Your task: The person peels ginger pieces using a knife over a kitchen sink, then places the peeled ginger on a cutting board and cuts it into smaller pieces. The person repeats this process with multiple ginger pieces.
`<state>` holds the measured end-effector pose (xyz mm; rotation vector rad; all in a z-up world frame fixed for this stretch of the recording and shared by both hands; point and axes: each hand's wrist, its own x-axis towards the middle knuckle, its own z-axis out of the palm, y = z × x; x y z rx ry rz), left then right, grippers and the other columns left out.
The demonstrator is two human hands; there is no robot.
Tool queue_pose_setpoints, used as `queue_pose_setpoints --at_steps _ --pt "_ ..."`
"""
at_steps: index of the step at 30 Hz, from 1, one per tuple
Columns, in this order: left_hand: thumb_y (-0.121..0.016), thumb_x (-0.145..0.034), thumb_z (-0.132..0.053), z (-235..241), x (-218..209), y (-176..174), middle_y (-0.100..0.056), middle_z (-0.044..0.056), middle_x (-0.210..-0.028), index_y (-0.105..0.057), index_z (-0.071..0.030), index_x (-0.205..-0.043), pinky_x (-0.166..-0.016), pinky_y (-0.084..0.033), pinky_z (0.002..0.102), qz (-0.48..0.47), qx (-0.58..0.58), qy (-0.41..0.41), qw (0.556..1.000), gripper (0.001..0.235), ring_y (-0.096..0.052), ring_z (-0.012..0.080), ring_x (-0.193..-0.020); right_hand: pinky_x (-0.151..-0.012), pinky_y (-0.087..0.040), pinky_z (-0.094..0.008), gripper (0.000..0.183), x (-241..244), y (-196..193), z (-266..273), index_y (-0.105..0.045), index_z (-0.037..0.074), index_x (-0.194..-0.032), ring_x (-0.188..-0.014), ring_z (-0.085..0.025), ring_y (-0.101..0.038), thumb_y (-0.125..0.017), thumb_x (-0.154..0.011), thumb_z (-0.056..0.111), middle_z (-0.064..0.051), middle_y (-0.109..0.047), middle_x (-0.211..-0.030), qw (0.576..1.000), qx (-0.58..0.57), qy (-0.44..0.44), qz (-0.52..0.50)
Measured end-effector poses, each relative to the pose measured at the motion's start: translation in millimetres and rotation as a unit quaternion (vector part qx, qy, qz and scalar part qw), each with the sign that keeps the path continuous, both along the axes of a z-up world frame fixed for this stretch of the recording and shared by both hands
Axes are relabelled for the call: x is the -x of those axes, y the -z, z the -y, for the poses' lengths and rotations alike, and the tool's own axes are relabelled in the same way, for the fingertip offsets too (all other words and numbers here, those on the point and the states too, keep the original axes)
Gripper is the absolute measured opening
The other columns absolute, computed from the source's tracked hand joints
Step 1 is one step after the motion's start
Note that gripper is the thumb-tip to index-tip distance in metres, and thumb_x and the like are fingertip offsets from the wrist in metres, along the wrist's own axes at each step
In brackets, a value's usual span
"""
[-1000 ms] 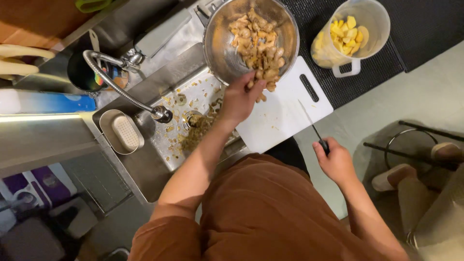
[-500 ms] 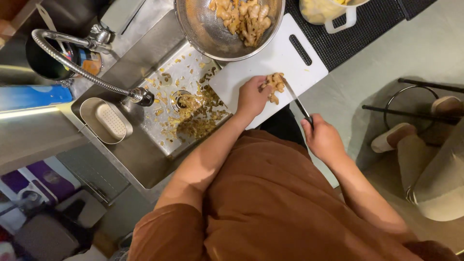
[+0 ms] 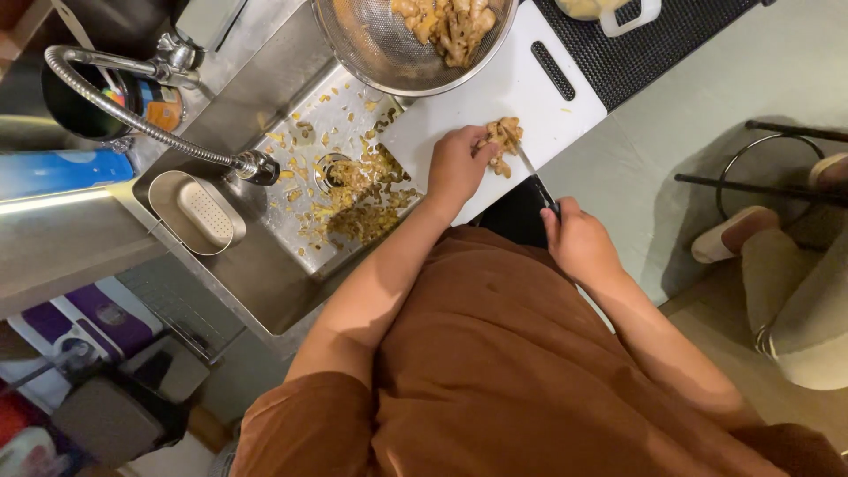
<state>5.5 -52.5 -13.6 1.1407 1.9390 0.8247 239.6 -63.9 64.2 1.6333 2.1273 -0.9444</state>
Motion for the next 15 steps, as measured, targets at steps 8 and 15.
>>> queue_pose_setpoints --at_steps 8,15 --pt "-0.069 -0.095 -0.02 -0.2 26.5 -13.5 -0.074 0.01 -0.103 -0.073 -0.015 -0.119 -0.091 -0.061 0.042 0.059 0.008 0.041 0.997 0.025 -0.072 0.0323 -0.105 -0.081 -0.055 -0.063 0.039 -10.2 -4.4 -10.2 -0.06 0.002 -0.117 -0.096 -0.054 -0.069 -0.046 -0.11 0.038 -0.032 -0.07 -0.088 0.999 -0.011 0.047 -0.025" --pt "-0.056 -0.099 -0.018 -6.3 37.2 -42.1 -0.07 0.006 -0.109 -0.075 -0.018 -0.109 -0.097 -0.053 0.053 -0.093 -0.002 0.245 0.965 0.022 -0.066 0.0358 -0.108 -0.078 -0.054 -0.065 0.04 -11.1 -1.7 -17.8 -0.061 0.003 -0.11 -0.093 -0.054 -0.069 -0.048 -0.11 0.04 -0.032 -0.069 -0.084 0.998 -0.028 0.044 -0.024"
